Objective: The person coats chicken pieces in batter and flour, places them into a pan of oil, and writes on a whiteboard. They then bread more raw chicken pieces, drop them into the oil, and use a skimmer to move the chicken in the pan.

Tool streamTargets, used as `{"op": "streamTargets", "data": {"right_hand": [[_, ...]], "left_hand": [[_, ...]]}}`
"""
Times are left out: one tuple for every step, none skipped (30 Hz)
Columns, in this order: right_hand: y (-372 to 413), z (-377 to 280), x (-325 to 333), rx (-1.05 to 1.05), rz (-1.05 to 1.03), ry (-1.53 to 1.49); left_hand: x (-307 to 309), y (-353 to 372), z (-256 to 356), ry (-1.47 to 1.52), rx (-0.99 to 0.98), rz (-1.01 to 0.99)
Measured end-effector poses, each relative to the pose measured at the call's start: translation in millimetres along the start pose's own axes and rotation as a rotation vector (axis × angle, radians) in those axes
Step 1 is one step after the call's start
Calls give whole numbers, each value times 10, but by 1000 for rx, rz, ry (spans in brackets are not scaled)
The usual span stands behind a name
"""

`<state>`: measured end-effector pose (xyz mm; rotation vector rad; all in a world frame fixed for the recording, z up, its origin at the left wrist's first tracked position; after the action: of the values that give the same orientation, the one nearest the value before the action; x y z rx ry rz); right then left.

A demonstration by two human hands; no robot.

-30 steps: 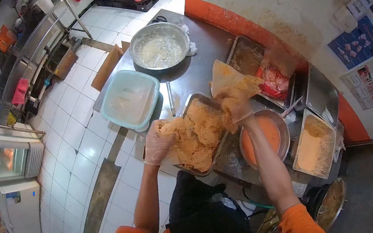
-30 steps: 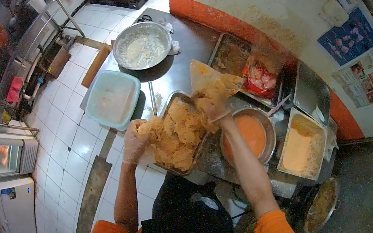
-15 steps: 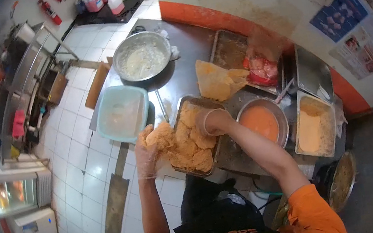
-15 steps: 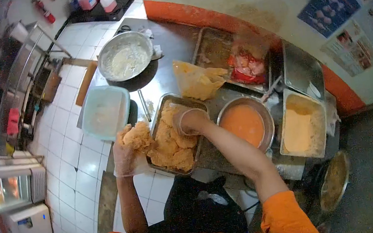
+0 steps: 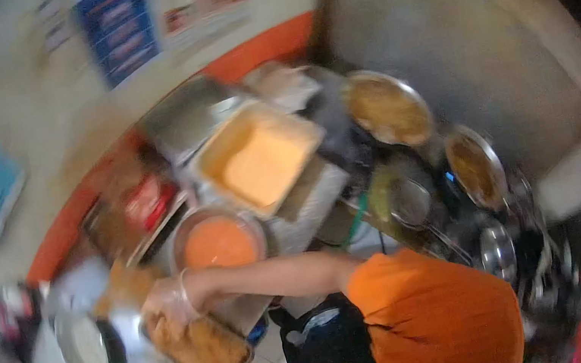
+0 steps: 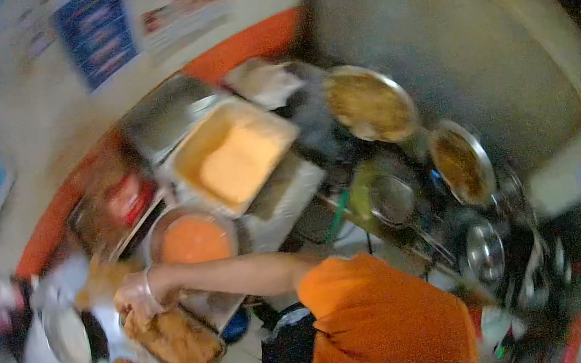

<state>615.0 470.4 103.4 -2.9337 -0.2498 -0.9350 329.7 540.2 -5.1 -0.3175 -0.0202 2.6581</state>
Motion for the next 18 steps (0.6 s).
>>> {"op": "streamTargets", "data": {"right_hand": [[349,26,315,-38,120,-4],[660,50,568,-61,228,-8],[952,71,774,-72,328,-15],[1282,244,925,-100,367,-41],[1755,200,1181,-205,437,-77],[2290,137,1406,-304,501,-117],[2783,192,1564,-385,606,-250],[3353,275,1680,-392,760,-252],[3929,312,1799,-397,915,-251],[4502,365,1931,-555,974,-95],[5090,171,2020,-769,1035,-74],[5664,224,2064,-865,1086,-24],[6276,353,2056,-940,1204,145],[6825,291,2034,-944,1310,21],[7428,392,1983,-971,1345,87],[7977,420,1937,-1124,1403,196],[8466,445,1914,-1197,1419,192],[8936,447,1806,-1285,1478,121]], "left_hand": [[-505,-8,370,-270,-100,4],[-875,-1,594,-332,-152,-27],[-1212,23,768,-362,-199,-65],[-1545,96,925,-359,-244,-106],[-1803,70,968,-370,-253,-107],[-2061,37,933,-325,-254,-162],[-2368,46,900,-264,-244,-216],[-2718,75,858,-215,-230,-275],[-3077,142,808,-156,-213,-340],[-3469,229,741,-95,-189,-403],[-3868,335,682,-24,-159,-471],[-4261,464,626,47,-122,-539],[-4640,629,546,121,-87,-601],[-5054,807,459,165,-59,-662],[-5484,1021,379,225,-37,-722],[-5814,1136,190,63,-54,-776],[-6159,1268,32,-99,-78,-833],[-6613,1527,-162,-26,-49,-930]]}}
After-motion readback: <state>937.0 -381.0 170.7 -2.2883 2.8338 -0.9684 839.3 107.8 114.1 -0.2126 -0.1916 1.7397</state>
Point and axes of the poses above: each hand's wrist, its own y-axis away from the middle knuckle, its own x-axis out of the back of the hand, z = x × y, the point moved 7 cm from there along -y, towards the middle knuckle, and after that the axes turned 9 degrees about -x, right-handed, at the moved point
